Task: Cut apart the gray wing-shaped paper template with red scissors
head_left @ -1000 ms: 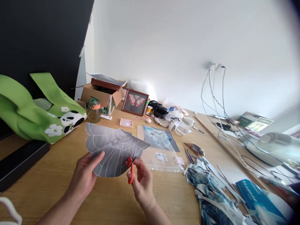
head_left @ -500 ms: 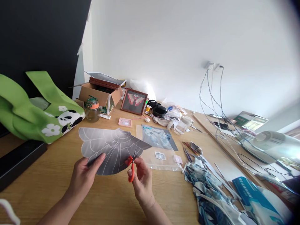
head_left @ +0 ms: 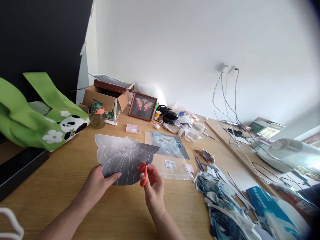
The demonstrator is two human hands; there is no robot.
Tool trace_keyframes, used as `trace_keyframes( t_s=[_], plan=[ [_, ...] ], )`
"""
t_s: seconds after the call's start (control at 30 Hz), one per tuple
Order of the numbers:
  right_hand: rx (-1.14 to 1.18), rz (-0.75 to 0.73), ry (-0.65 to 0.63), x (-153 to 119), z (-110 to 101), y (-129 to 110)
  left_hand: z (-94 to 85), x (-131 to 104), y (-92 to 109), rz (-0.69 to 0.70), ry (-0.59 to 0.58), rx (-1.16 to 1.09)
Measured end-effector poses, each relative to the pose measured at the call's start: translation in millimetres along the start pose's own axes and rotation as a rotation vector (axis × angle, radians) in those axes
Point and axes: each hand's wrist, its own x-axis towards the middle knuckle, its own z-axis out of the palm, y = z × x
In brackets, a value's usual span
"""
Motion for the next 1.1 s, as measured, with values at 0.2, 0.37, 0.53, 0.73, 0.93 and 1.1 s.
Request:
trace_keyframes(
  t_s=[0.2,0.37,0.53,0.73,0.93,1.1],
  plan=[
    [-0.086,0.024,0.064,1,-2,-1,-6.3,9,-5,0.049,0.084,-0.036],
    [-0.084,0.148,-0.037,3,2,-2,-9.1,13,-5,0.111,0.182,-0.095],
    [-0.056,0.371,-0.242,-2,12,-4,-5.1,9,1,0.146,0.276,-0.110],
    [-0.005,0.570,-0.372,-12,24,-11,-4.6,8,-1,0.200,0.265,-0.037],
    [-0.001,0.612,-0.419,-13,26,-15,-5.3,6,-5,0.234,0.248,0.083],
    [0.012,0.607,-0.427,-13,26,-12,-4.3,3,-5,0.254,0.251,0.145]
  ],
)
